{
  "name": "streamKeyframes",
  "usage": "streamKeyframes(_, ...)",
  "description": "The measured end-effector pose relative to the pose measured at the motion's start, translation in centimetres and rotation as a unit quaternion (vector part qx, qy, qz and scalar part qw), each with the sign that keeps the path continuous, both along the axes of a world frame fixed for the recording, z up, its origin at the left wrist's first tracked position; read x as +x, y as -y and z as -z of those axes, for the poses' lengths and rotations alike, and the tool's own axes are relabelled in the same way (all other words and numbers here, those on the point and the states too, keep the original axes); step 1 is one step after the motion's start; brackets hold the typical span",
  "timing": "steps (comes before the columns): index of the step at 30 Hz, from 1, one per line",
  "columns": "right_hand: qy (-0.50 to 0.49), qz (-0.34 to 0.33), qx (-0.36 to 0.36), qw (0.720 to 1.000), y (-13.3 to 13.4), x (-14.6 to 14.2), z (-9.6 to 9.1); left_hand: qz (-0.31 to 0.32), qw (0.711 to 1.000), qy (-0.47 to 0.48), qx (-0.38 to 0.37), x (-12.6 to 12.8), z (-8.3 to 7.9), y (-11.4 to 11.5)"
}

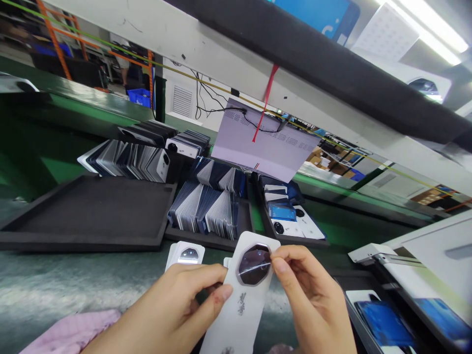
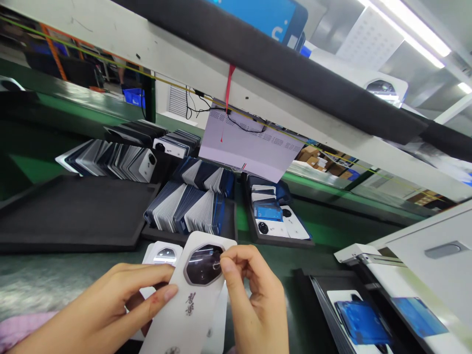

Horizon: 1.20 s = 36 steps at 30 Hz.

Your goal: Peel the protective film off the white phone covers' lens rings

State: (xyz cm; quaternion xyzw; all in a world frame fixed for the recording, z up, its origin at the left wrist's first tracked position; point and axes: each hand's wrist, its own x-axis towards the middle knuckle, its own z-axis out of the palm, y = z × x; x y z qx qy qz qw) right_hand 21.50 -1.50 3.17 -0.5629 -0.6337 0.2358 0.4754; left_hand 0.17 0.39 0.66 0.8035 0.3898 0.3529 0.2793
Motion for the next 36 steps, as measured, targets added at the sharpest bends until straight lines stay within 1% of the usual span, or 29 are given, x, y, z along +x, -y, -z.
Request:
streamKeyframes(5,-0.001,0.006,-0.009,1.000,-0.2,0.1,0.3,0.024,0.999,-0.011,-0.031,-0.3,-0.3,-0.1)
streamKeyframes(8,0.001,0.004,-0.010,1.000,-0.3,0.3,0.5,0.007,0.999,-0.015,-0.045,-0.4,-0.3,0.2)
streamKeyframes(13,0.021,0.018,-0.009,1.000,-0.4,0.4,0.6,-0.001,0.999,0.004,-0.038,-0.4,0.1,0.5)
streamKeyframes(16,0.036,0.034,0.007,0.999,-0.4,0.1,0.7,0.002,1.000,0.004,-0.024,-0.3,-0.1,0.3)
streamKeyframes(20,0.076,0.088,0.036,0.993,-0.4,-0.7,0.9,0.032,0.999,-0.001,0.003,-0.3,-0.1,-0.2)
streamKeyframes(23,0.042,0.159,0.025,0.986,-0.5,-1.1,1.0,0.018,1.000,0.006,0.018,-0.3,0.1,-0.3)
streamKeyframes(24,0.022,0.160,0.013,0.987,-0.5,-1.0,0.9,0.012,1.000,0.011,0.017,-0.3,0.2,-0.4)
streamKeyframes(25,0.008,0.141,-0.007,0.990,-0.6,-0.9,0.9,0.010,1.000,0.021,0.010,-0.4,0.2,-0.4)
streamKeyframes(27,-0.006,0.045,-0.075,0.996,-0.7,-0.4,0.7,0.013,0.998,0.048,-0.025,-0.4,0.2,-0.4)
streamKeyframes(29,-0.028,-0.044,-0.155,0.986,-0.9,0.3,0.7,0.024,0.992,0.082,-0.088,-0.6,0.3,-0.4)
streamKeyframes(31,-0.064,-0.077,-0.212,0.972,-1.0,1.2,1.3,0.027,0.978,0.104,-0.177,-1.0,1.2,-0.3)
streamKeyframes(32,-0.078,-0.080,-0.228,0.967,-1.1,1.7,2.0,0.024,0.969,0.100,-0.226,-1.4,2.0,-0.1)
streamKeyframes(33,-0.083,-0.079,-0.241,0.964,-1.1,2.2,3.0,-0.002,0.961,0.092,-0.259,-1.8,3.1,0.0)
streamKeyframes(34,-0.082,-0.078,-0.252,0.961,-1.0,2.8,4.3,-0.051,0.961,0.054,-0.265,-2.3,4.6,0.2)
streamKeyframes(35,-0.077,-0.075,-0.263,0.959,-0.9,3.4,5.8,-0.084,0.962,-0.009,-0.261,-2.8,6.2,0.5)
streamKeyframes(36,-0.068,-0.072,-0.277,0.956,-0.6,4.0,7.6,-0.142,0.954,-0.040,-0.261,-3.2,8.0,0.8)
